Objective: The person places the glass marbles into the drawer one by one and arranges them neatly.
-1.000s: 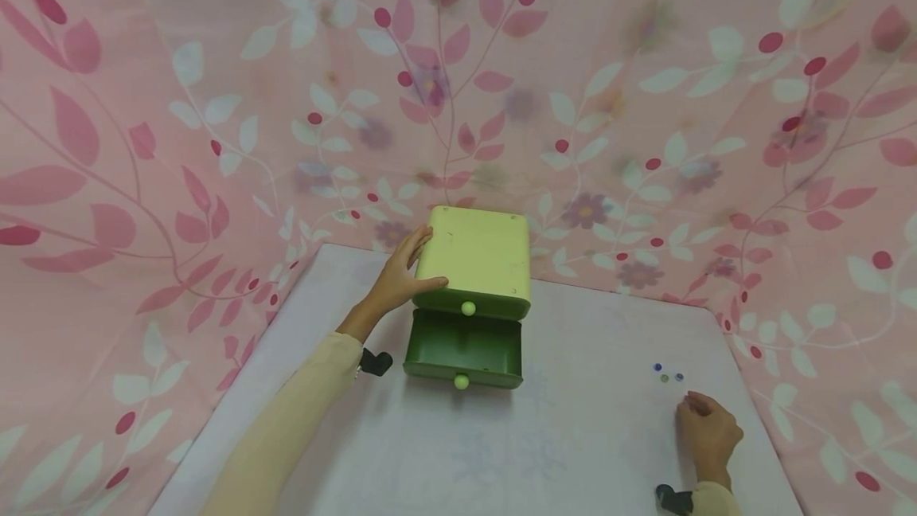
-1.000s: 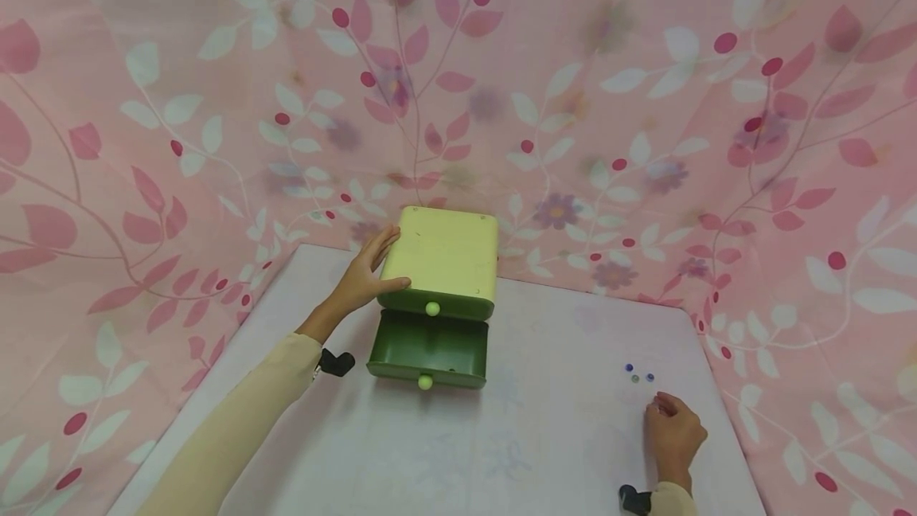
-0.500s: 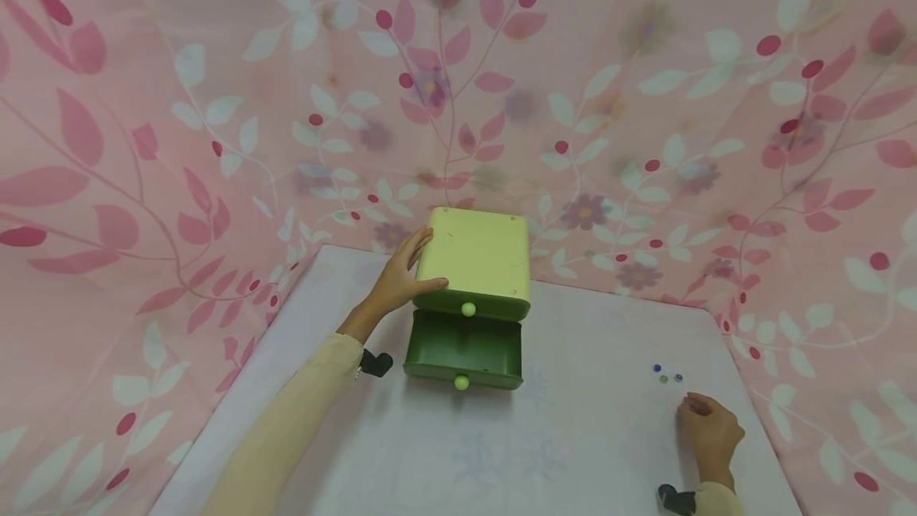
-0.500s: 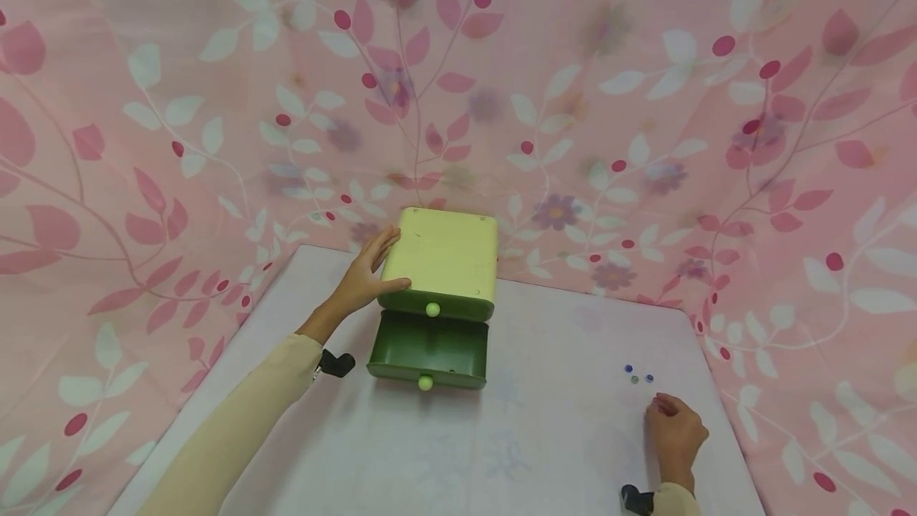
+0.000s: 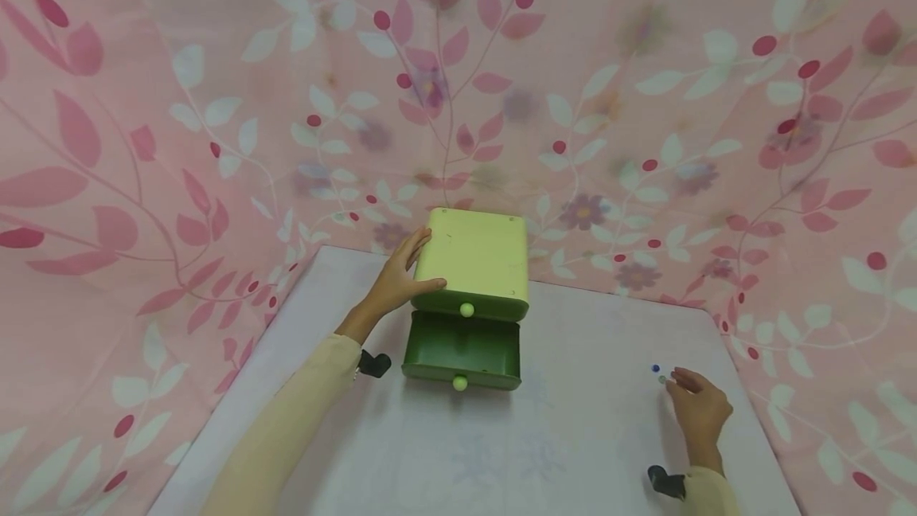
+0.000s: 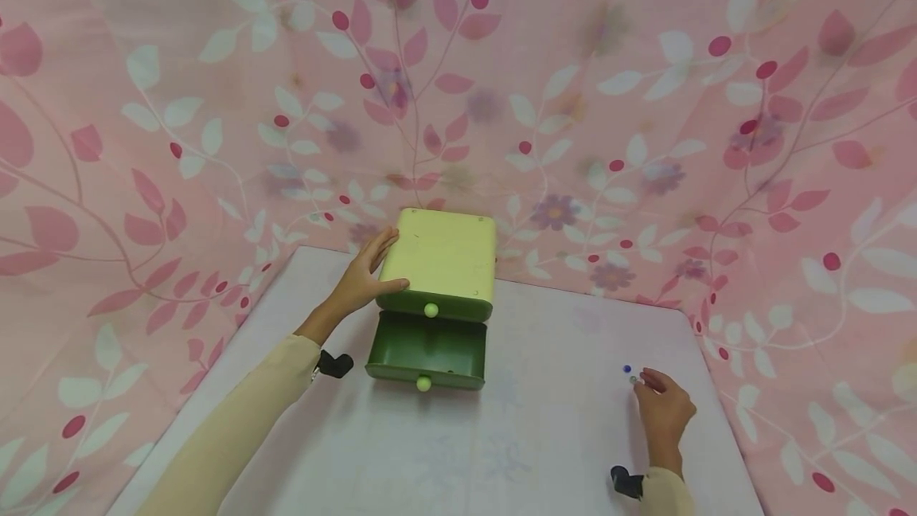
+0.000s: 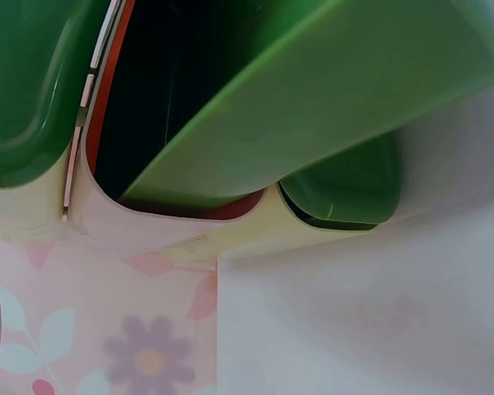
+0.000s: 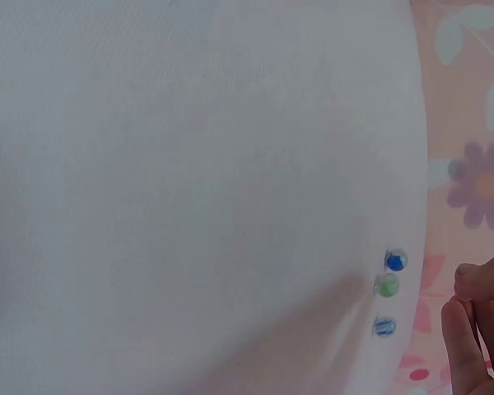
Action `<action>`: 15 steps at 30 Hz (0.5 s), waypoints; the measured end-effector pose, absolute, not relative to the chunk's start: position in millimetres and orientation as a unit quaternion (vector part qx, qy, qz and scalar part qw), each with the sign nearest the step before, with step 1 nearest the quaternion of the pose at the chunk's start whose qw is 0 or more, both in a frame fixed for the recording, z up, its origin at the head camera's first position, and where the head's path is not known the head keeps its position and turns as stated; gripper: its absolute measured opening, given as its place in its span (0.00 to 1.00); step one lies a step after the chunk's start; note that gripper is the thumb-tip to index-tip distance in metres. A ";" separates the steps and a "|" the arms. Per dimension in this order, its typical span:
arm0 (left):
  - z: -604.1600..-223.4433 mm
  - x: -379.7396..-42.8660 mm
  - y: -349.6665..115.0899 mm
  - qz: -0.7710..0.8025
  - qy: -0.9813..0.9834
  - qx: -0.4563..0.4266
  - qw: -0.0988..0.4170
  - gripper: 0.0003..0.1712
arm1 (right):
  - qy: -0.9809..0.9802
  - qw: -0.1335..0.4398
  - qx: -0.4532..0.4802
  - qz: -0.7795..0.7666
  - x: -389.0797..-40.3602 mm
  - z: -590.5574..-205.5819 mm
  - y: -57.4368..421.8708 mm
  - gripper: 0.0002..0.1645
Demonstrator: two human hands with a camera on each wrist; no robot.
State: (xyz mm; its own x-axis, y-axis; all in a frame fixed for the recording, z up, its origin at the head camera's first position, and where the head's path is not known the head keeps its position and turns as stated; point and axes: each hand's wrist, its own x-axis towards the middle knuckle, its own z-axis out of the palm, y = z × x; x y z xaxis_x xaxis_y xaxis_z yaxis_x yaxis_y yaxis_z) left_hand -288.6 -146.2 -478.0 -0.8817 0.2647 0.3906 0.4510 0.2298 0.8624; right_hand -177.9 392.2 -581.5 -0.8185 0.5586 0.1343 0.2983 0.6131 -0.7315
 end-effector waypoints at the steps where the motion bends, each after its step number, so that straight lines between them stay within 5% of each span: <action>1: -478.1 -288.6 -146.3 -0.576 -0.780 -0.228 0.081 0.63 | -0.880 0.176 -0.241 0.369 -178.6 -579.2 389.1 0.18; 15: -479.4 -289.0 -146.4 -0.577 -0.779 -0.230 0.085 0.63 | -0.875 0.262 -0.150 0.379 -191.8 -554.6 354.5 0.14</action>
